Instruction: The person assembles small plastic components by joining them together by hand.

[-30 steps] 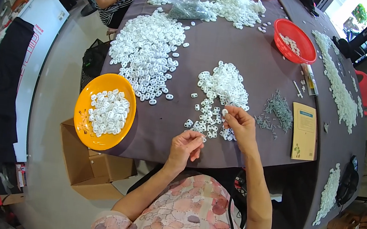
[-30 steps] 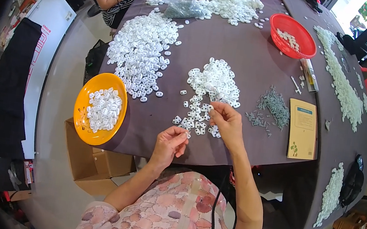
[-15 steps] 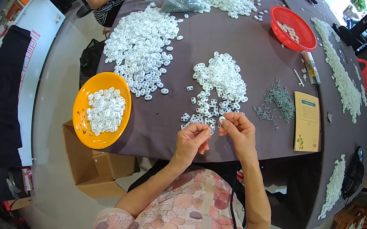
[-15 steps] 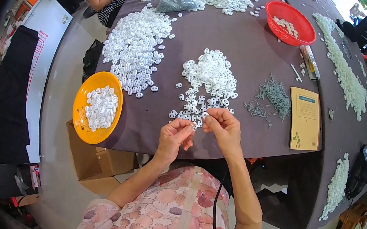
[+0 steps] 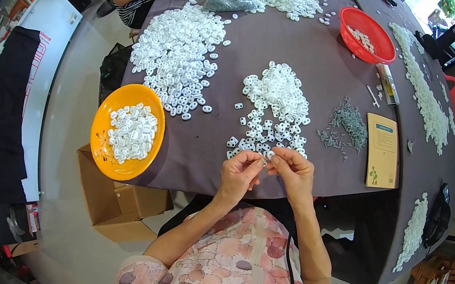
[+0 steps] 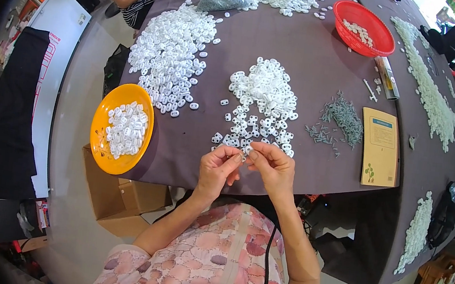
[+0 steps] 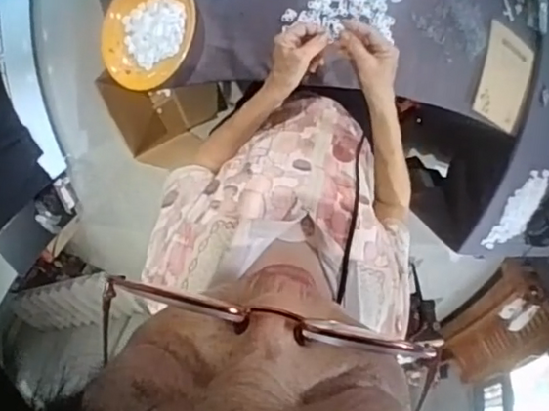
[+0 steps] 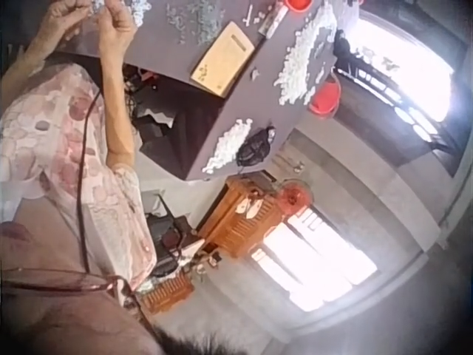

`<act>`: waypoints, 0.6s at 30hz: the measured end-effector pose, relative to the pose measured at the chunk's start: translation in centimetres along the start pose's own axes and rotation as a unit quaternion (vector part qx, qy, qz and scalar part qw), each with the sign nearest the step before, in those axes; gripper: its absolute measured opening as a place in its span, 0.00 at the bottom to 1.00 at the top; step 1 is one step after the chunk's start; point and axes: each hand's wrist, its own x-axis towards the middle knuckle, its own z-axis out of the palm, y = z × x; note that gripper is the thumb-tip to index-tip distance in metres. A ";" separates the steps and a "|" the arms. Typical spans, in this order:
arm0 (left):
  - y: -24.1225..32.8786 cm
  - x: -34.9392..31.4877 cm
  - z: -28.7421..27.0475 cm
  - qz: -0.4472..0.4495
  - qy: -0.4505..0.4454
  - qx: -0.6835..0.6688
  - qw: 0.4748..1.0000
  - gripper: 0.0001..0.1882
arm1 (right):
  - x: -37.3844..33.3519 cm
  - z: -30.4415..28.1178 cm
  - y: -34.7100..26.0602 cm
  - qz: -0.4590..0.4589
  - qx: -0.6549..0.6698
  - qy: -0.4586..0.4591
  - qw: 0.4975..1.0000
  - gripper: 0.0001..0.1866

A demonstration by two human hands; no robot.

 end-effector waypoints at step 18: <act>-0.4 0.0 -0.2 0.011 0.012 0.039 0.999 0.06 | -0.4 0.8 0.8 -0.043 -0.061 0.011 0.997 0.08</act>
